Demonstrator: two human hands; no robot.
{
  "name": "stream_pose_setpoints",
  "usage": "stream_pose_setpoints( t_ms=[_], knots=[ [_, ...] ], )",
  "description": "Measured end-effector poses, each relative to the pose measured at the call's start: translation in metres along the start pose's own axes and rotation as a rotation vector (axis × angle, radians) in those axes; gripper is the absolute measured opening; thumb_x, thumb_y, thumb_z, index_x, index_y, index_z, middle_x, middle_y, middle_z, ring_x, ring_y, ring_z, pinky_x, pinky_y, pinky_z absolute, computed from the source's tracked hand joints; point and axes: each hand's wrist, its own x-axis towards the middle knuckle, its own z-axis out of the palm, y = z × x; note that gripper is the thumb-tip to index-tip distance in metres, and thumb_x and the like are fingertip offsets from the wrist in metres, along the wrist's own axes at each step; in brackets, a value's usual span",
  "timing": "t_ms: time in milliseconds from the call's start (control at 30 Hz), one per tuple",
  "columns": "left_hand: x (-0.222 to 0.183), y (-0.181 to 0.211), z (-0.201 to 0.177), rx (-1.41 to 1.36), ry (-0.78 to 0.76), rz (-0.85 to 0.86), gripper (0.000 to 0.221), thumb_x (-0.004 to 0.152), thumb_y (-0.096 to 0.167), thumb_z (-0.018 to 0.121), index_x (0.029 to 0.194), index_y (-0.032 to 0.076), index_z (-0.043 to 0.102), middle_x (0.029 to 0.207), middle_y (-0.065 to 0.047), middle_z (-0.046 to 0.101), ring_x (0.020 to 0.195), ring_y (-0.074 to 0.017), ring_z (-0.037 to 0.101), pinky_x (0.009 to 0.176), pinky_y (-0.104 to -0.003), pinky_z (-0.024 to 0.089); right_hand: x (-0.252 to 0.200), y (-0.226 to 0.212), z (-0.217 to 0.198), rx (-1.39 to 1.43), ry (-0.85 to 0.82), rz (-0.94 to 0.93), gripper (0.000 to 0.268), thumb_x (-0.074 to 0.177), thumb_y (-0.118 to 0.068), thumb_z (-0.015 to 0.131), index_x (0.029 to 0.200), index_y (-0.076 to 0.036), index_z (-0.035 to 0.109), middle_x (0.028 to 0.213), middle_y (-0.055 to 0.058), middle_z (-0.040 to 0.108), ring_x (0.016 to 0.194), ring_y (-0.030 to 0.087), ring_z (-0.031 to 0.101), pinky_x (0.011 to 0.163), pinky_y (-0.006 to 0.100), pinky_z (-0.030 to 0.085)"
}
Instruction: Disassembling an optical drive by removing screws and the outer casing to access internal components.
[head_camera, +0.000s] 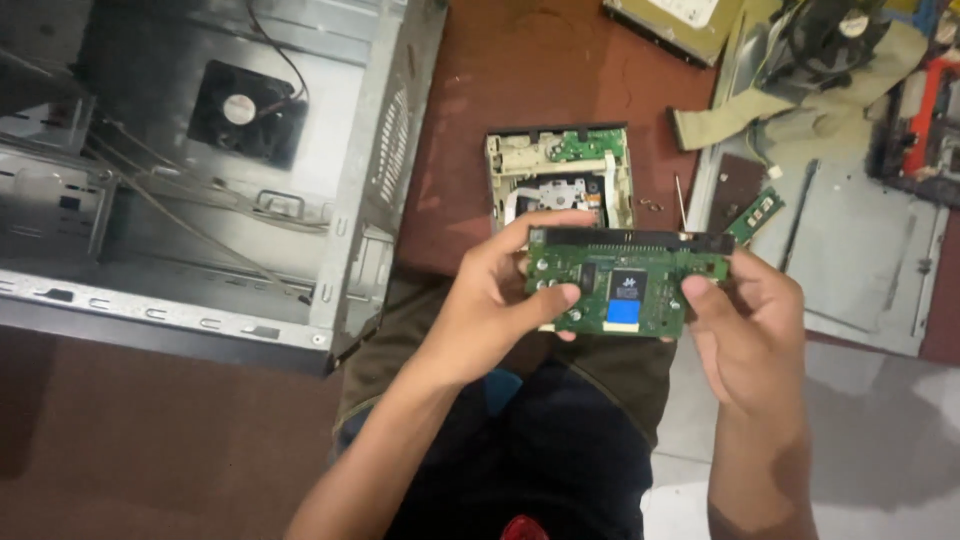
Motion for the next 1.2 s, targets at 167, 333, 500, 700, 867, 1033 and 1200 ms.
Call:
stream_pose_setpoints(
  t_ms=[167, 333, 500, 700, 867, 1033, 1200],
  knots=[
    [-0.014, 0.000, 0.007, 0.158, 0.085, 0.115, 0.053, 0.096, 0.020, 0.071, 0.144, 0.006, 0.054, 0.149, -0.010, 0.058, 0.141, -0.0214, 0.055, 0.121, -0.035, 0.044, -0.022, -0.004, 0.005, -0.035, -0.070, -0.138, 0.019, 0.097, -0.018, 0.072, 0.097, -0.001, 0.062, 0.076, -0.003, 0.060, 0.064, 0.004, 0.053, 0.050, 0.014, 0.043],
    [-0.029, -0.017, 0.028, -0.056, 0.201, 0.088, 0.064, 0.085, 0.013, 0.080, 0.141, 0.000, 0.053, 0.119, -0.005, 0.066, 0.096, -0.0098, 0.063, 0.082, -0.024, 0.056, -0.042, 0.012, 0.023, -0.031, 0.160, -0.246, 0.028, 0.092, -0.016, 0.075, 0.107, 0.002, 0.060, 0.090, 0.003, 0.062, 0.082, 0.014, 0.061, 0.076, 0.028, 0.053],
    [-0.039, -0.028, 0.042, -0.007, 0.329, 0.136, 0.058, 0.083, 0.009, 0.081, 0.133, 0.000, 0.055, 0.114, -0.006, 0.066, 0.105, -0.0134, 0.064, 0.096, -0.028, 0.054, -0.054, 0.020, 0.027, -0.064, 0.279, -0.224, 0.030, 0.091, -0.019, 0.078, 0.106, 0.002, 0.062, 0.084, 0.000, 0.059, 0.077, 0.009, 0.058, 0.067, 0.024, 0.054],
    [-0.047, -0.028, 0.048, 0.023, 0.365, 0.145, 0.055, 0.085, 0.008, 0.078, 0.133, -0.002, 0.054, 0.115, -0.008, 0.067, 0.104, -0.0136, 0.066, 0.096, -0.028, 0.056, -0.059, 0.026, 0.021, 0.018, 0.249, -0.254, 0.040, 0.090, -0.021, 0.079, 0.118, 0.005, 0.064, 0.109, 0.011, 0.070, 0.103, 0.022, 0.070, 0.097, 0.042, 0.064],
    [-0.050, -0.030, 0.049, 0.007, 0.381, 0.119, 0.042, 0.089, 0.010, 0.076, 0.125, 0.000, 0.056, 0.104, -0.005, 0.068, 0.093, -0.0104, 0.065, 0.086, -0.027, 0.056, -0.057, 0.033, 0.018, 0.047, 0.301, -0.260, 0.035, 0.087, -0.020, 0.080, 0.109, 0.003, 0.065, 0.107, 0.010, 0.069, 0.101, 0.021, 0.068, 0.097, 0.042, 0.062],
    [-0.052, -0.025, 0.048, -0.019, 0.322, 0.122, 0.055, 0.092, 0.013, 0.074, 0.140, -0.002, 0.051, 0.122, -0.008, 0.065, 0.110, -0.0147, 0.064, 0.101, -0.030, 0.054, -0.063, 0.035, 0.009, 0.037, 0.301, -0.201, 0.029, 0.090, -0.022, 0.079, 0.092, -0.002, 0.059, 0.095, 0.010, 0.066, 0.089, 0.020, 0.067, 0.083, 0.043, 0.062],
    [-0.054, -0.023, 0.048, -0.080, 0.236, 0.101, 0.062, 0.096, 0.006, 0.070, 0.150, -0.004, 0.043, 0.106, -0.010, 0.066, 0.082, -0.0142, 0.068, 0.084, -0.026, 0.058, -0.062, 0.032, 0.009, 0.123, 0.226, -0.221, 0.030, 0.093, -0.024, 0.079, 0.096, 0.000, 0.060, 0.109, 0.015, 0.071, 0.105, 0.026, 0.072, 0.097, 0.048, 0.065]
  ],
)
